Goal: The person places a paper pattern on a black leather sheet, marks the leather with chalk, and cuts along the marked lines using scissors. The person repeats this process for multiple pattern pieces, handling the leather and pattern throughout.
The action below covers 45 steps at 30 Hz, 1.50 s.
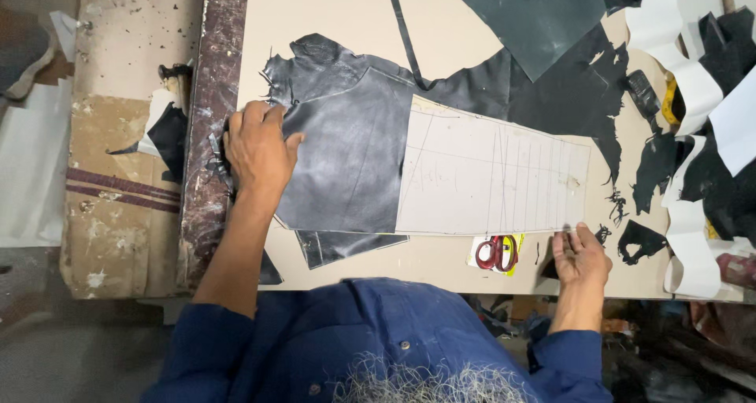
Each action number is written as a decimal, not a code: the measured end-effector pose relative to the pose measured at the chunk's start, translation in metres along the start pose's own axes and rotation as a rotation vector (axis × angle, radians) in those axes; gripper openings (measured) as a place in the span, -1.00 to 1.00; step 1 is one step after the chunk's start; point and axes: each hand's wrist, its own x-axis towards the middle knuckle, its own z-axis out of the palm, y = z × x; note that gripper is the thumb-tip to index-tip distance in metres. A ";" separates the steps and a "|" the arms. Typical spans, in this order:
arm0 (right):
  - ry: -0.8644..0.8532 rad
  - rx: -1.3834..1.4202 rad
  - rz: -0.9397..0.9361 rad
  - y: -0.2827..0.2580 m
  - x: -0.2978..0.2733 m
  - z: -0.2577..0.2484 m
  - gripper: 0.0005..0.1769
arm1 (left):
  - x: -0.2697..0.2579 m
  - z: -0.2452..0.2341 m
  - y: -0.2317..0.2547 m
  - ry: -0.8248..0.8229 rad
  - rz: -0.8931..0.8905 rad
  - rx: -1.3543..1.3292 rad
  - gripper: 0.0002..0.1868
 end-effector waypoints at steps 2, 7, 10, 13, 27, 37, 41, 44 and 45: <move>-0.041 0.342 0.037 0.009 -0.002 -0.001 -0.69 | 0.001 -0.001 0.004 -0.001 -0.003 -0.007 -0.49; -0.357 0.057 -0.045 0.018 -0.058 0.043 -0.50 | 0.005 0.007 0.004 -0.013 -0.023 0.013 -0.58; -0.477 -0.377 -0.155 0.016 -0.106 0.072 -0.35 | 0.005 0.017 0.002 -0.004 -0.026 0.032 -0.69; -0.526 -0.529 -0.229 0.013 -0.134 0.079 -0.28 | 0.008 0.026 0.003 0.072 0.079 0.081 -0.83; -0.021 -0.252 -0.626 -0.101 -0.076 -0.109 -0.46 | 0.041 0.012 -0.017 -0.189 0.218 -0.179 -0.63; 0.066 -0.159 -0.566 -0.094 -0.104 -0.097 -0.58 | -0.064 0.017 0.029 -0.334 0.656 -0.093 -0.65; -0.062 -0.083 -0.418 -0.059 -0.095 -0.068 -0.63 | -0.084 0.034 0.029 -0.257 0.628 0.045 -0.86; -0.146 0.009 -0.202 -0.020 -0.084 -0.018 -0.68 | -0.118 0.015 0.031 -0.167 0.665 -0.114 -0.64; -0.141 -0.043 -0.158 -0.009 -0.086 -0.007 -0.66 | -0.135 0.006 0.033 -0.100 0.681 -0.239 -0.53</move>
